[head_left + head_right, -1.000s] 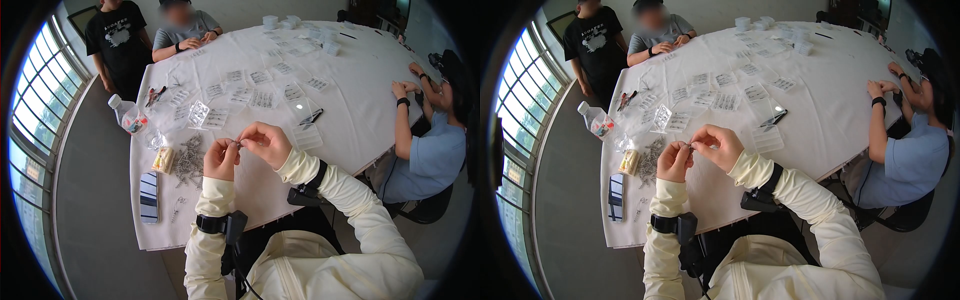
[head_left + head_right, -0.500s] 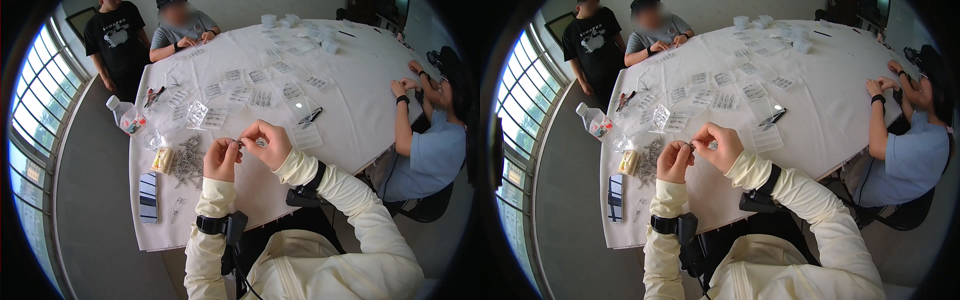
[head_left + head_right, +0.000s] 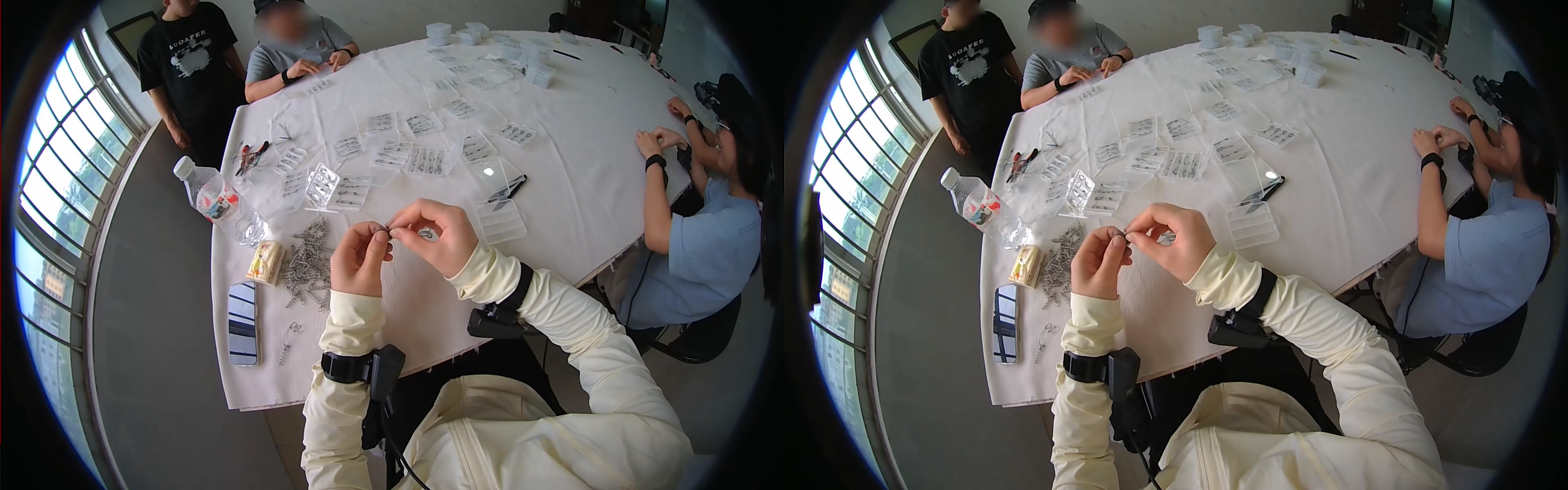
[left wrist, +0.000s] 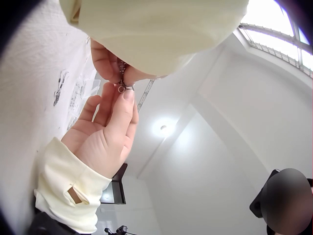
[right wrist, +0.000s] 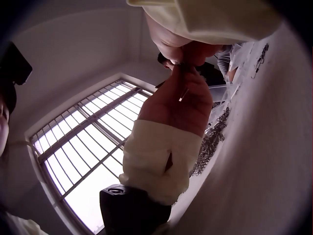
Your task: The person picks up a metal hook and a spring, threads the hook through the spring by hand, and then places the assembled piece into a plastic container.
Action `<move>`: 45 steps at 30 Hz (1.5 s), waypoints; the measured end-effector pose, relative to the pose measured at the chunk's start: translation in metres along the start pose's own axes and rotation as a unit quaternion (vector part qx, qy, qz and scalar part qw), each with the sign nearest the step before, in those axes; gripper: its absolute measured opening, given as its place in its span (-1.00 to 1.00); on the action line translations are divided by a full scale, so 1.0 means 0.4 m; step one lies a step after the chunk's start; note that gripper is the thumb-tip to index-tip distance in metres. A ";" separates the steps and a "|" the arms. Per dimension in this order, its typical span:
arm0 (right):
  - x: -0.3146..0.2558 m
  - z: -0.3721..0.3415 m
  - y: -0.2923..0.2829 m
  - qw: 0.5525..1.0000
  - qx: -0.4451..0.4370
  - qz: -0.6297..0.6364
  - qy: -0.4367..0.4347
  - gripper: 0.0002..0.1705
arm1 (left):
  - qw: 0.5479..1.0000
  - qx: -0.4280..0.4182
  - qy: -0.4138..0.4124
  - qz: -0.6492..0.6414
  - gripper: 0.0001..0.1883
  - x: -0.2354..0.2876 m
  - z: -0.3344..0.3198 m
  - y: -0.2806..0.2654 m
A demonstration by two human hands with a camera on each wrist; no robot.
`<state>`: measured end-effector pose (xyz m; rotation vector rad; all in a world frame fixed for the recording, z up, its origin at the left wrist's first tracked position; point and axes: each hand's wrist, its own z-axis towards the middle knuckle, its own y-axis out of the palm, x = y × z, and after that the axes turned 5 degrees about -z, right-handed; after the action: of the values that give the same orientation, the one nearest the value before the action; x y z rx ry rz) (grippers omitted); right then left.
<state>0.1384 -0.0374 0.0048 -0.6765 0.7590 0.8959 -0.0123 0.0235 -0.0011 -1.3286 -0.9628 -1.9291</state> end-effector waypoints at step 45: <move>-0.020 0.008 -0.010 0.991 0.004 -0.089 -0.096 -0.87 | 0.998 -0.006 -0.025 -0.049 -0.85 -0.007 0.002 -0.010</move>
<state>0.1394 -0.0402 0.0138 -0.6305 0.5208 0.7823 -0.0140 0.0265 -0.0046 -1.3656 -1.0604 -1.9862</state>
